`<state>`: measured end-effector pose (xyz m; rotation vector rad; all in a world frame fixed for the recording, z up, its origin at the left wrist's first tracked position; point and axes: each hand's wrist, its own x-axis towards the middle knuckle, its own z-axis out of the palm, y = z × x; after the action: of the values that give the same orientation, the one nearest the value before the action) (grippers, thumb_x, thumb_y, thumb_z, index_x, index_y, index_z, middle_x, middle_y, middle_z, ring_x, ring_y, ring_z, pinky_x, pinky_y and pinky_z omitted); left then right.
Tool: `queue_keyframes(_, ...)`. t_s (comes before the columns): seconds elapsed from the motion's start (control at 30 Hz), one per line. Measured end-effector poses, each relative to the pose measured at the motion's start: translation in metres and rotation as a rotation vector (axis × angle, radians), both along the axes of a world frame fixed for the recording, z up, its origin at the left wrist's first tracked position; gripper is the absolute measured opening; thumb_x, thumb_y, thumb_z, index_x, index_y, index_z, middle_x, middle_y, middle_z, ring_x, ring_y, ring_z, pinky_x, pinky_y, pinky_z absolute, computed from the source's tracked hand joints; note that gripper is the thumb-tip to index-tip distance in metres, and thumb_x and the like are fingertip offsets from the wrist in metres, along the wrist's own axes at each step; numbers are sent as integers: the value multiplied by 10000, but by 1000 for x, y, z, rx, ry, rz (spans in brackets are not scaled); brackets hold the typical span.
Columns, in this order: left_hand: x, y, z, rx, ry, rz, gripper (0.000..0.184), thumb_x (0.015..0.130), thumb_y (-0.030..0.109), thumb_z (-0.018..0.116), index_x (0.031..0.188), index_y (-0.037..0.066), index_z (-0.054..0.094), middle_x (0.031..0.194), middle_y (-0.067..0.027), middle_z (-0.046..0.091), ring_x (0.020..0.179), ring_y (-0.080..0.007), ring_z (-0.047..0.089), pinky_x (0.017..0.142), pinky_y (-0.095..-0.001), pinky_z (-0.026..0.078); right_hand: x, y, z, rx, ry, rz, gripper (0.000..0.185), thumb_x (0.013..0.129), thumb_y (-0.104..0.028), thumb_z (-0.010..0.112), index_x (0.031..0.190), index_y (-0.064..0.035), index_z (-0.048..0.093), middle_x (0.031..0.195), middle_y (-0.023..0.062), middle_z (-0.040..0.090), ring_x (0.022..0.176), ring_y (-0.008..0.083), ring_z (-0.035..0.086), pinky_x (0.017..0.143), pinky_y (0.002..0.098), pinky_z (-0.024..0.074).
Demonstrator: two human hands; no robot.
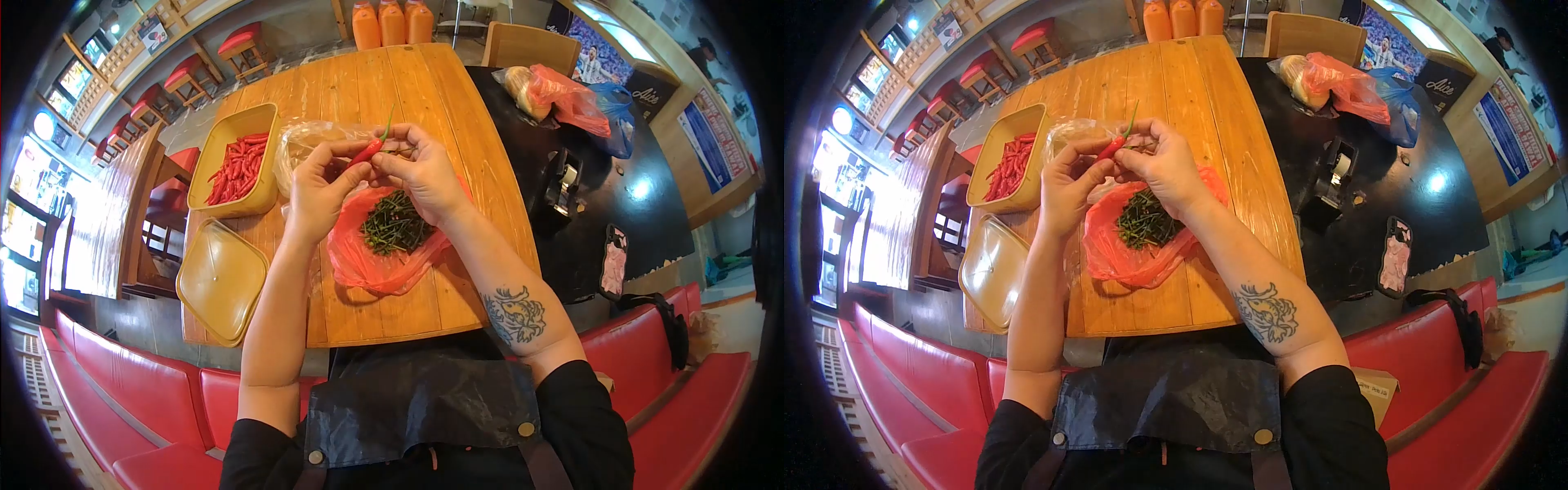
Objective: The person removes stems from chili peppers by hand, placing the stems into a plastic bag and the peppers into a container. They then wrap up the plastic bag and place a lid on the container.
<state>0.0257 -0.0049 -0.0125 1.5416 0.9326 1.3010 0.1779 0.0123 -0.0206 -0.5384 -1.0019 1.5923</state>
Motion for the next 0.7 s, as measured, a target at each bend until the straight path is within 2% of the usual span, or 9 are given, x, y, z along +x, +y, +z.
queue_keyframes(0.23,-5,-2,7,-81,64,14,210,818,47,589,1017,-16,569,903,-60,623,775,-86,564,711,-222,463,12,7,1,-33,-37,25,245,796,-42,600,1000,11,475,800,75,574,676,140,591,576,236,488)
queue_keyframes(0.53,-8,-1,5,-117,32,-79,202,819,55,595,1003,-27,584,893,-74,632,796,-94,578,731,-224,469,21,8,4,-59,-66,162,91,778,-35,620,815,-5,542,753,64,579,613,113,573,539,219,475)
queue_keyframes(0.7,-4,-2,4,-114,-23,-39,193,816,52,598,986,-39,590,893,-92,635,800,-112,599,736,-226,474,11,6,-1,153,-235,-71,50,786,-14,596,787,-2,547,709,62,583,597,103,569,541,214,471)
